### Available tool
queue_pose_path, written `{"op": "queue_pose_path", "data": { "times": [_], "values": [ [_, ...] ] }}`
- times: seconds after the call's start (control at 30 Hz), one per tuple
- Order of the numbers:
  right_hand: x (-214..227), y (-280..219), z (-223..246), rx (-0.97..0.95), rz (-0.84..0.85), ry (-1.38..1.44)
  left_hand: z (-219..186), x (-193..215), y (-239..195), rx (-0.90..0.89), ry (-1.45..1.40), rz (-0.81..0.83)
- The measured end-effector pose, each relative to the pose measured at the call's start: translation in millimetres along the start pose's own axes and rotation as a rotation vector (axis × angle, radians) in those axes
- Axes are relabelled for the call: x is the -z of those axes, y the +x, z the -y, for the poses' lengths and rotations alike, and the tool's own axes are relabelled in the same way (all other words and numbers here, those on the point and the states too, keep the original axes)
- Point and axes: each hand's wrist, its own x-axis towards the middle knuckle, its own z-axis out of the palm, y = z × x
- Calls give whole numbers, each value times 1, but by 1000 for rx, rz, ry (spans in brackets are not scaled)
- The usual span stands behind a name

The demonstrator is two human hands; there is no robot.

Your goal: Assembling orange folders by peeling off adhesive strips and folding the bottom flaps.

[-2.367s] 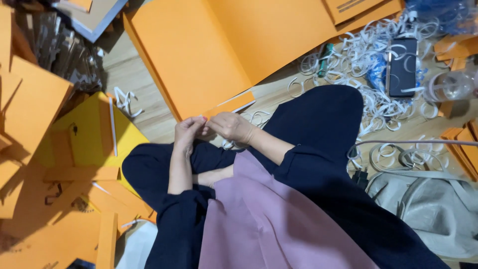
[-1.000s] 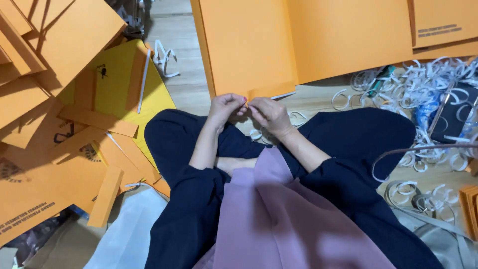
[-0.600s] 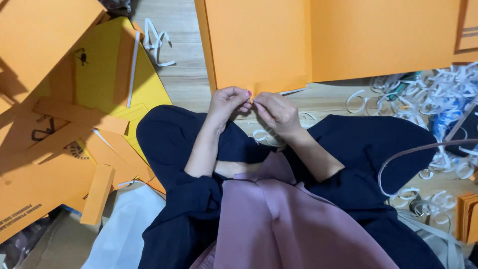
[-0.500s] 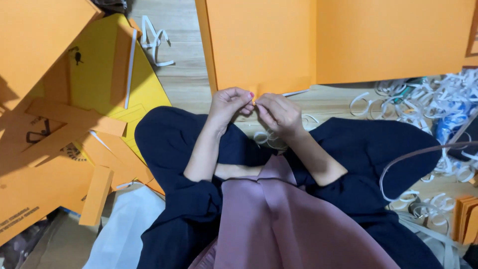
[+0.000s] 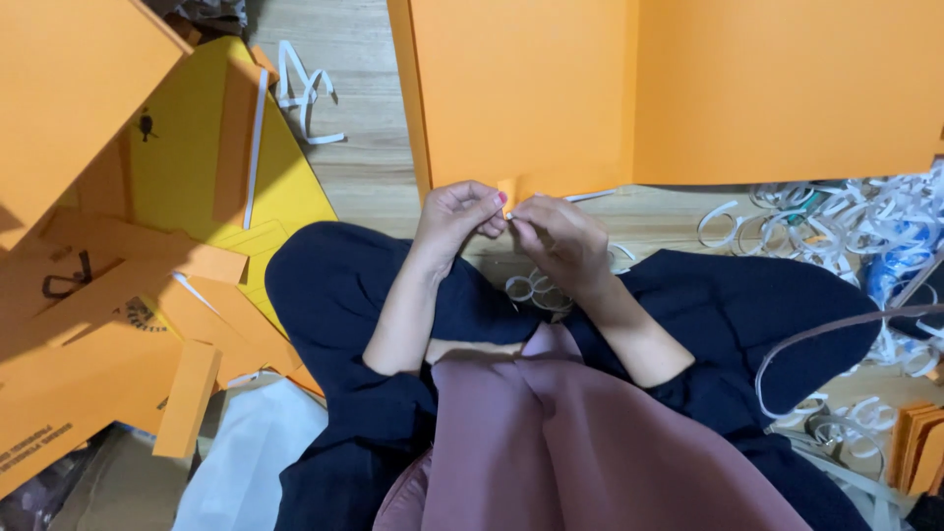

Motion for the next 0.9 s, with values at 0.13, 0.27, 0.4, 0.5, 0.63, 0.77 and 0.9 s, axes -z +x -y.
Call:
{"op": "queue_pose_path", "data": {
  "times": [0.13, 0.27, 0.4, 0.5, 0.63, 0.77, 0.9],
  "values": [
    [6, 3, 4, 158, 5, -88, 3, 1, -1, -37, 25, 32],
    [7, -1, 11, 251, -41, -69, 2, 2, -4, -25, 59, 46],
    [13, -12, 20, 366, -41, -98, 5, 2, -16, -42, 97, 50],
    [14, -24, 27, 428, -46, -196, 6, 2, -28, -65, 132, 51],
    [19, -37, 44, 451, -51, -228, 10, 1, -45, -90, 179, 55],
    [18, -50, 40, 393, -45, -171, 13, -1, -50, -107, 196, 72],
    [21, -51, 34, 378, -74, -203, 5, -4, -52, -127, 195, 82]
  ]
}}
